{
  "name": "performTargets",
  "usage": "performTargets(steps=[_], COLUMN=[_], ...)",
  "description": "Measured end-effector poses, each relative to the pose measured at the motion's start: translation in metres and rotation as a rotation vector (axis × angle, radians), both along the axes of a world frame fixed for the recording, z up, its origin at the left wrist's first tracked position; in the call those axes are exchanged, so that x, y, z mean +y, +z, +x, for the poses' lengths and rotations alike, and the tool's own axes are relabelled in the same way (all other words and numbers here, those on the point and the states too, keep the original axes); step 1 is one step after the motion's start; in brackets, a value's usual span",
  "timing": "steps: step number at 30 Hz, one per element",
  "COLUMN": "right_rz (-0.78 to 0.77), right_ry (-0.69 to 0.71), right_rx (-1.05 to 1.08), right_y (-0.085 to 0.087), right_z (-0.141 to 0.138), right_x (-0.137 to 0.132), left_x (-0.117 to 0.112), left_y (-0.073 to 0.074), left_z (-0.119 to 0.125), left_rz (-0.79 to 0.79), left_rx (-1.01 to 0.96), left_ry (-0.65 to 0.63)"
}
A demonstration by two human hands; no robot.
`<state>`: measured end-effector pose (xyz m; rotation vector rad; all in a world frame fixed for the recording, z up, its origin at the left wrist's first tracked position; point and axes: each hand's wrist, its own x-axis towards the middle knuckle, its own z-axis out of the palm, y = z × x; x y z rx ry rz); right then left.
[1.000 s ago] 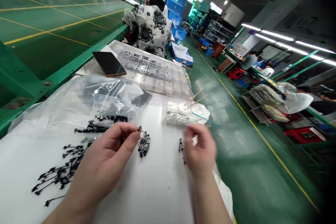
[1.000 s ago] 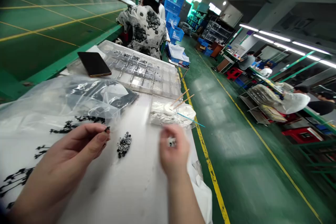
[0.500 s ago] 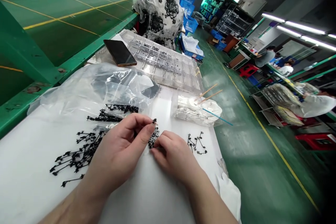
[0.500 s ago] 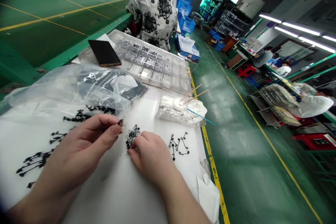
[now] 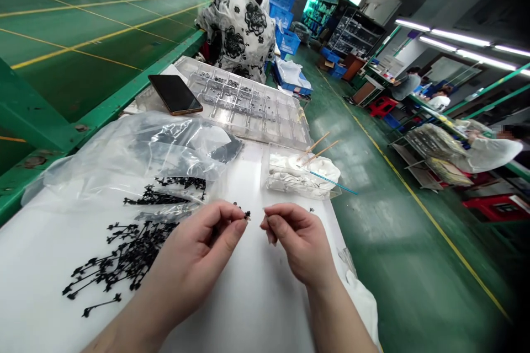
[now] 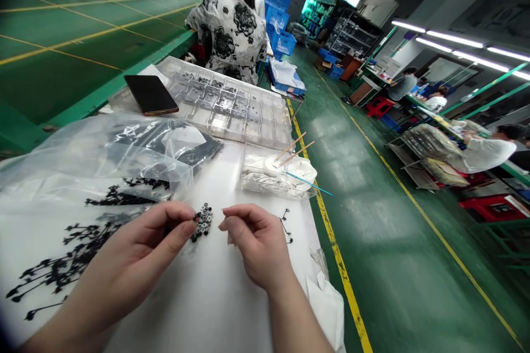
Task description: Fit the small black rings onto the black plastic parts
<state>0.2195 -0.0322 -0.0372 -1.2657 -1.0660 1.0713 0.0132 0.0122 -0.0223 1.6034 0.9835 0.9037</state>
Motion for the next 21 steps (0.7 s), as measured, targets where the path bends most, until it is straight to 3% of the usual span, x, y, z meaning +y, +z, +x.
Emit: performTargets(steps=[3,9,11,16,21], right_rz=[-0.008,0.015,0.069,0.243,0.246], right_ry=[0.021,0.094,0.073,0.002,0.030], right_rx=[0.187,0.371,0.315,-0.065,-0.152], right_y=[0.002,0.012,0.014,0.014,0.013], right_z=[0.004,0.004,0.003,0.003,0.002], right_x=[-0.003,-0.007,-0.009,-0.012,-0.013], left_x=[-0.001,-0.009,-0.011,-0.012,-0.011], left_y=[0.001,0.005,0.005,0.002,0.001], left_z=[0.003,0.010,0.011,0.013,0.014], left_rz=[0.079,0.058,0.066,0.117,0.126], left_rx=[0.049,0.080,0.076,0.059,0.068], left_ry=[-0.091,-0.107,-0.115,-0.137,-0.166])
